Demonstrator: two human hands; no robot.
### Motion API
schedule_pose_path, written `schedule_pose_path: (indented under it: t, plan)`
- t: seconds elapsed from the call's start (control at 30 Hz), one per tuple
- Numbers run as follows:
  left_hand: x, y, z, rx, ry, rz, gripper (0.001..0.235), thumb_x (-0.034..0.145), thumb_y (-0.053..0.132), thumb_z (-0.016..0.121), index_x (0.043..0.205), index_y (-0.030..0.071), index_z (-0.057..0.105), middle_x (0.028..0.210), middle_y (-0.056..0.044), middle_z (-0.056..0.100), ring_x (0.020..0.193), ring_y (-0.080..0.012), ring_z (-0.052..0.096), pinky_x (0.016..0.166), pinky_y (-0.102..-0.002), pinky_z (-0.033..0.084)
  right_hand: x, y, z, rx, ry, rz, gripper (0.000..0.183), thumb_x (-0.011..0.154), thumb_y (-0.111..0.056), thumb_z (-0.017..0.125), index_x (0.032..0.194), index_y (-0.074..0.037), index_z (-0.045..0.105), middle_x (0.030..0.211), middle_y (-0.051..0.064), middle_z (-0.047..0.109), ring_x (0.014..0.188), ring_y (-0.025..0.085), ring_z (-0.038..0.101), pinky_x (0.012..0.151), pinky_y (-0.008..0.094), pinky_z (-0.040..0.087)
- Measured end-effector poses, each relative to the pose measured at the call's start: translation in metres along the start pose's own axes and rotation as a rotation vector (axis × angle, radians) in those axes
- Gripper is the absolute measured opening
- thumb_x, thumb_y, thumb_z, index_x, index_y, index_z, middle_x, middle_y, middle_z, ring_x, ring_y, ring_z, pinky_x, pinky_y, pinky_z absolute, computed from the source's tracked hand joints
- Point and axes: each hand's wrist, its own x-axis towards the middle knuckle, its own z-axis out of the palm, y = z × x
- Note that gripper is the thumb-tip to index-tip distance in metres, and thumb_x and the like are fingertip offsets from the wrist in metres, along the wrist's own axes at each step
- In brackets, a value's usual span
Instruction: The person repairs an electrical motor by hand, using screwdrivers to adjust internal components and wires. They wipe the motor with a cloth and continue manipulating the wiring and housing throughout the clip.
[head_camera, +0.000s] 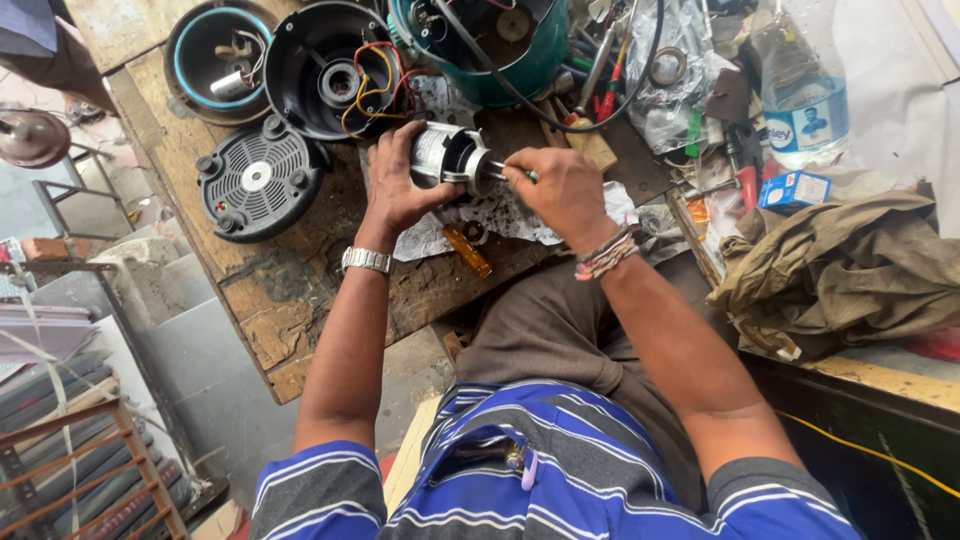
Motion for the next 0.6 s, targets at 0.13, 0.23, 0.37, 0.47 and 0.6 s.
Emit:
schedule_pose_path:
  t: [0.13, 0.23, 0.37, 0.47, 0.6]
  plan:
    - [-0.001, 0.005, -0.002, -0.024, 0.022, 0.022, 0.1, 0.061, 0.06, 0.083, 0.145, 0.016, 0.052, 0.133, -0.015, 0.054, 0.122, -0.0354, 0.048, 0.106, -0.05, 0.041, -0.002, 0.002, -0.005, 0.058, -0.07, 0.084, 0.019, 0.095, -0.03, 0.072, 0.099, -0.013, 0.079, 0.074, 0.006, 0.073, 0.063, 0.021, 0.069, 0.061, 0.037, 0.052]
    - [-0.002, 0.006, -0.003, -0.025, 0.02, 0.016, 0.101, 0.059, 0.06, 0.085, 0.143, 0.015, 0.053, 0.132, -0.015, 0.054, 0.121, -0.0361, 0.048, 0.105, -0.049, 0.04, -0.006, 0.001, -0.005, 0.176, -0.152, 0.193, 0.022, 0.093, -0.031, 0.073, 0.1, -0.012, 0.079, 0.074, 0.007, 0.074, 0.062, 0.02, 0.069, 0.059, 0.036, 0.052]
    - [-0.002, 0.002, 0.0, -0.016, 0.03, 0.028, 0.1, 0.061, 0.06, 0.085, 0.144, 0.015, 0.052, 0.133, -0.015, 0.054, 0.123, -0.0362, 0.049, 0.108, -0.049, 0.04, -0.003, 0.012, -0.004, 0.255, -0.158, 0.346, 0.029, 0.093, -0.032, 0.075, 0.107, -0.007, 0.07, 0.079, 0.007, 0.075, 0.062, 0.017, 0.071, 0.056, 0.034, 0.053]
    - [-0.002, 0.0, -0.001, -0.02, 0.035, 0.03, 0.1, 0.061, 0.06, 0.085, 0.145, 0.016, 0.052, 0.133, -0.015, 0.054, 0.124, -0.0364, 0.049, 0.109, -0.049, 0.04, 0.003, 0.024, -0.003, 0.224, -0.084, 0.142, 0.022, 0.093, -0.027, 0.079, 0.099, -0.006, 0.077, 0.083, 0.008, 0.077, 0.066, 0.017, 0.07, 0.061, 0.033, 0.052]
    - [-0.003, -0.001, 0.003, -0.018, 0.019, 0.01, 0.1, 0.059, 0.057, 0.084, 0.144, 0.017, 0.051, 0.133, -0.016, 0.053, 0.123, -0.0367, 0.048, 0.106, -0.051, 0.04, -0.009, 0.035, 0.002, 0.399, -0.022, 0.013, 0.022, 0.095, -0.025, 0.08, 0.102, -0.004, 0.076, 0.089, 0.009, 0.078, 0.08, 0.016, 0.074, 0.069, 0.031, 0.055]
